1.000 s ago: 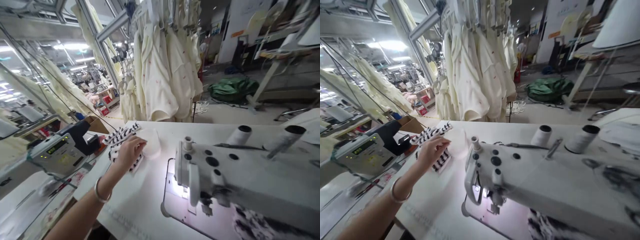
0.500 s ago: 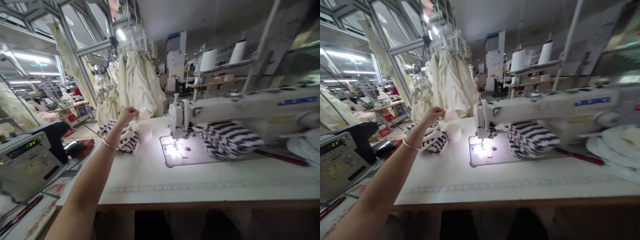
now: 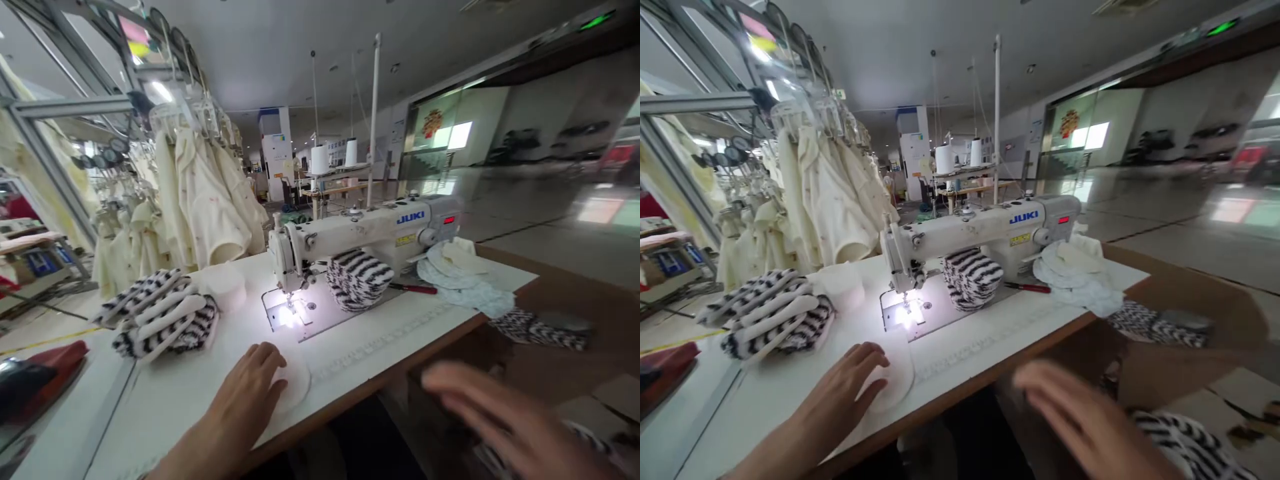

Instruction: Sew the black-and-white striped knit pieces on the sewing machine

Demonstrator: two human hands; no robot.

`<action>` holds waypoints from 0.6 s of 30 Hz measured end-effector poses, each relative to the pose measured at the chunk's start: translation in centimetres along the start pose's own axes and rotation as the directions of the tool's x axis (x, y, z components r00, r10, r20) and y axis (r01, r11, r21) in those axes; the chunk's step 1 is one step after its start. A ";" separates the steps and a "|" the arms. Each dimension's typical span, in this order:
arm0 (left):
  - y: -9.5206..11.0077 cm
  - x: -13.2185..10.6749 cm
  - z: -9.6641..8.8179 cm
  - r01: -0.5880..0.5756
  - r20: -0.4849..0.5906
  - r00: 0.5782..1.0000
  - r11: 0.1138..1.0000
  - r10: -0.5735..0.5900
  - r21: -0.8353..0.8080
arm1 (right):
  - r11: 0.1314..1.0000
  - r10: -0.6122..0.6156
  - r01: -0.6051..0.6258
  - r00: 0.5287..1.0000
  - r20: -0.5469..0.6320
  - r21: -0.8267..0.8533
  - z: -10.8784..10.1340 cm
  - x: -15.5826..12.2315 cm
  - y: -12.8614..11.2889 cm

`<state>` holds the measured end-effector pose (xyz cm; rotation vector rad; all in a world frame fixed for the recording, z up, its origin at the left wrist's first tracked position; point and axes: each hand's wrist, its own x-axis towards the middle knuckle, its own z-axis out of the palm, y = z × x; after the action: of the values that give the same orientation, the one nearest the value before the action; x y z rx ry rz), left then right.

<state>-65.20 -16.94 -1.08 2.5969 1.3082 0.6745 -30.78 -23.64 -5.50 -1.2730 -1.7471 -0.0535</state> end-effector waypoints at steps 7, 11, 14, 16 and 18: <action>-3.1 -0.8 1.8 -0.278 0.065 0.961 0.940 0.270 0.199 | 0.973 -0.230 0.232 0.960 0.158 0.003 1.0 16.8 4.0; -3.1 0.6 3.8 -0.326 0.068 0.945 0.924 0.319 0.198 | 0.964 -0.263 0.264 0.937 0.229 0.026 3.1 17.8 6.3; -1.2 2.4 3.6 -0.193 0.091 0.977 0.981 0.191 0.021 | 0.967 -0.248 0.255 0.956 0.157 -0.022 3.0 18.8 6.4; 0.8 3.7 2.6 -0.015 0.105 0.994 0.971 0.040 -0.237 | 0.966 -0.246 0.249 0.968 0.047 -0.074 2.3 20.1 5.0; 2.9 4.9 1.4 0.209 0.203 0.974 0.763 -0.104 -0.612 | 0.953 -0.287 0.282 0.957 -0.035 -0.111 1.5 20.9 2.4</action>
<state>-59.90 -14.76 0.24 1.9250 1.0041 0.7076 -30.30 -6.69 7.11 -1.0737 -1.8923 -0.3453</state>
